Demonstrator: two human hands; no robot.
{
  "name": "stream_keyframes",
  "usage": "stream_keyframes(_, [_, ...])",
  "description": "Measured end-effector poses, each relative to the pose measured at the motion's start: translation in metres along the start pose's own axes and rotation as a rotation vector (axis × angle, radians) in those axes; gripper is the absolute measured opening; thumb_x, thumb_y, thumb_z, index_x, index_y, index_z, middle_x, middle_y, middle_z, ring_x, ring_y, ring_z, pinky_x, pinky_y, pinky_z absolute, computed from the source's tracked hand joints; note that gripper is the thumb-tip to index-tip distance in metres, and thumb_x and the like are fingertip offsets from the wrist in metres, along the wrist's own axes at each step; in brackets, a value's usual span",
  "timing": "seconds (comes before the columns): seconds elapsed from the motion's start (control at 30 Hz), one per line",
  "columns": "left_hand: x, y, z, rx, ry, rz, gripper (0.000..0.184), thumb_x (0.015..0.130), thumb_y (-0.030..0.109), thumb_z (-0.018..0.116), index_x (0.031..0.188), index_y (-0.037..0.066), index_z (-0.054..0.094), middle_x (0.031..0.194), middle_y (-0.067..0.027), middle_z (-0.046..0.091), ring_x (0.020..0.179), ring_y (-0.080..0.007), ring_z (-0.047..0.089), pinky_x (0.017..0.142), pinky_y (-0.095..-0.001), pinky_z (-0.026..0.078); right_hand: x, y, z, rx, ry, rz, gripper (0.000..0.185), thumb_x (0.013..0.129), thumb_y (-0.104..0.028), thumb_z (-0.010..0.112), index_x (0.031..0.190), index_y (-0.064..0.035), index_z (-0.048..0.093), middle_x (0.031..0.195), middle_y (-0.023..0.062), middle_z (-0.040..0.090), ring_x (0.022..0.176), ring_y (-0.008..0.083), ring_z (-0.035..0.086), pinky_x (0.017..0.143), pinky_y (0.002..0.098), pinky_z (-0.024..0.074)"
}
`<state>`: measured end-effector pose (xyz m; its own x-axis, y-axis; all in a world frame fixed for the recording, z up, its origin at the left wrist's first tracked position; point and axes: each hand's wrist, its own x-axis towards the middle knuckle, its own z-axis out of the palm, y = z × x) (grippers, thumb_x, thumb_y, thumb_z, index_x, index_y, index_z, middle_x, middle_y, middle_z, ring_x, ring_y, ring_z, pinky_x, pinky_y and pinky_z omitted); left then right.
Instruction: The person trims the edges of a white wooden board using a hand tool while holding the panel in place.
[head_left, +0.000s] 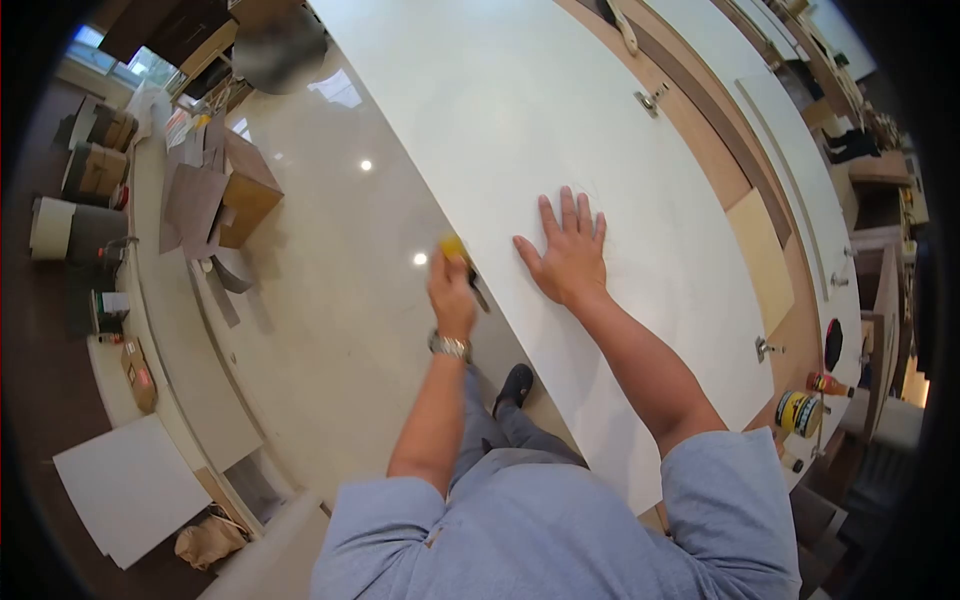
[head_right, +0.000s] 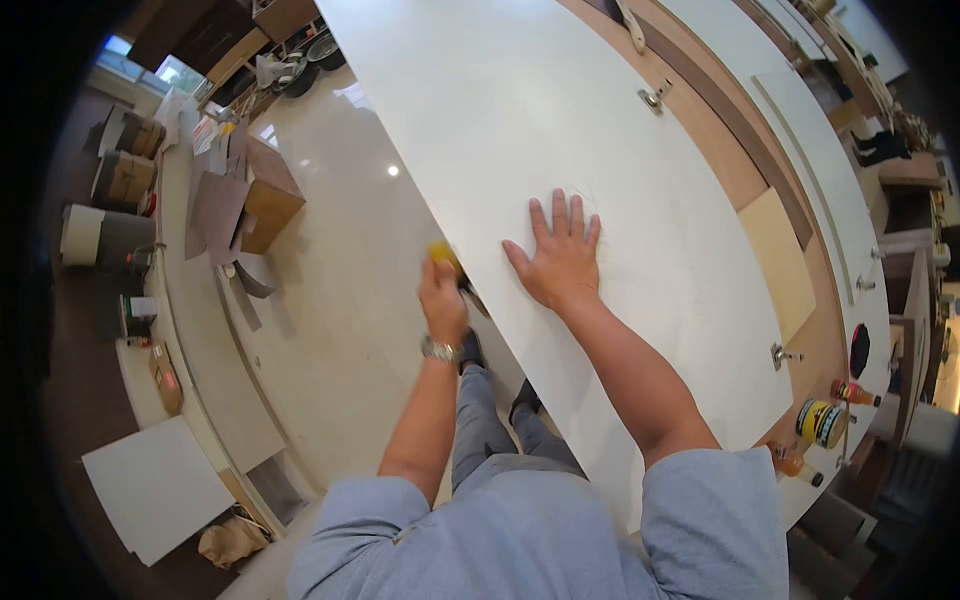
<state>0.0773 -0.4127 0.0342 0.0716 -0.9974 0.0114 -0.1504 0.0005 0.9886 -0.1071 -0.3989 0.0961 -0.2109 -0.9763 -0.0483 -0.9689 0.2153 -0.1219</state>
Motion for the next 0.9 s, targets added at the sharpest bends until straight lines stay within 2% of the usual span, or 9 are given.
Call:
stream_keyframes(0.07, [-0.059,-0.007,0.001,0.028,-0.032,-0.015,0.031,0.105,0.019,0.050,0.128,-0.001,0.058,0.115,-0.0176,0.065,0.102,-0.0305,0.064,0.090,-0.0381,0.049,0.000,-0.001,-0.003,0.008,0.002,0.003,0.078,0.100,-0.061,0.041,0.158,-0.0108,0.032,0.165,0.0186,0.022,0.154,0.0388,0.012,0.123,0.0583,0.0076])
stream_keyframes(0.13, [-0.101,0.005,-0.005,-0.030,-0.126,-0.103,0.032,0.106,0.021,0.051,0.127,-0.001,0.058,0.111,-0.0159,0.064,0.102,-0.0282,0.062,0.091,-0.0360,0.048,0.001,-0.003,-0.006,-0.013,-0.048,0.003,0.078,0.099,-0.060,0.043,0.157,-0.0098,0.033,0.164,0.0183,0.025,0.153,0.0385,0.014,0.123,0.0565,0.0080])
stream_keyframes(0.27, [-0.099,-0.005,-0.011,-0.180,-0.221,-0.026,0.031,0.105,0.022,0.052,0.126,-0.001,0.057,0.102,-0.0146,0.059,0.094,-0.0255,0.060,0.086,-0.0338,0.048,0.062,0.002,-0.022,0.121,-0.213,0.006,0.078,0.099,-0.060,0.046,0.156,-0.0084,0.035,0.162,0.0171,0.029,0.152,0.0370,0.019,0.124,0.0525,0.0091])
stream_keyframes(0.37, [-0.056,0.002,-0.008,-0.051,-0.089,-0.013,0.029,0.105,0.020,0.052,0.124,-0.001,0.058,0.102,-0.0149,0.059,0.091,-0.0254,0.060,0.082,-0.0351,0.049,0.114,-0.005,0.008,0.066,0.094,-0.020,0.077,0.099,-0.059,0.045,0.156,-0.0088,0.035,0.163,0.0162,0.028,0.152,0.0359,0.019,0.124,0.0514,0.0112])
stream_keyframes(0.43, [-0.011,-0.011,-0.005,-0.023,-0.022,0.095,0.028,0.105,0.019,0.051,0.123,-0.001,0.058,0.101,-0.0140,0.060,0.089,-0.0251,0.060,0.079,-0.0357,0.049,0.122,-0.024,0.004,0.002,0.070,0.032,0.077,0.100,-0.060,0.043,0.157,-0.0096,0.033,0.165,0.0161,0.025,0.154,0.0357,0.016,0.124,0.0526,0.0112])
stream_keyframes(0.57, [0.097,-0.017,-0.010,-0.056,0.002,-0.050,0.028,0.106,0.017,0.050,0.125,-0.001,0.058,0.106,-0.0127,0.064,0.091,-0.0250,0.061,0.081,-0.0366,0.050,0.123,-0.030,0.002,-0.060,0.024,0.026,0.077,0.101,-0.061,0.039,0.159,-0.0104,0.031,0.166,0.0172,0.022,0.154,0.0373,0.013,0.124,0.0547,0.0096])
stream_keyframes(0.63, [0.158,-0.020,-0.009,-0.027,0.104,0.121,0.029,0.106,0.018,0.049,0.125,-0.001,0.061,0.104,-0.0111,0.066,0.089,-0.0218,0.060,0.081,-0.0355,0.049,0.126,-0.030,0.000,-0.072,0.010,0.023,0.077,0.101,-0.062,0.037,0.159,-0.0108,0.030,0.166,0.0177,0.021,0.154,0.0380,0.012,0.124,0.0556,0.0091])
stream_keyframes(0.73, [0.235,-0.015,-0.013,0.008,0.155,0.127,0.032,0.106,0.021,0.049,0.124,-0.001,0.063,0.099,-0.0100,0.068,0.090,-0.0203,0.062,0.083,-0.0340,0.050,0.126,-0.029,0.000,-0.074,-0.009,0.027,0.077,0.102,-0.061,0.036,0.159,-0.0112,0.030,0.166,0.0179,0.020,0.154,0.0382,0.011,0.124,0.0562,0.0087])
stream_keyframes(0.9, [0.253,-0.010,-0.020,0.008,0.090,0.038,0.033,0.106,0.022,0.051,0.127,-0.001,0.061,0.107,-0.0117,0.070,0.100,-0.0221,0.065,0.088,-0.0352,0.050,0.125,-0.029,-0.004,-0.030,-0.015,0.028,0.077,0.101,-0.061,0.037,0.159,-0.0113,0.030,0.167,0.0173,0.018,0.155,0.0372,0.010,0.124,0.0556,0.0063])
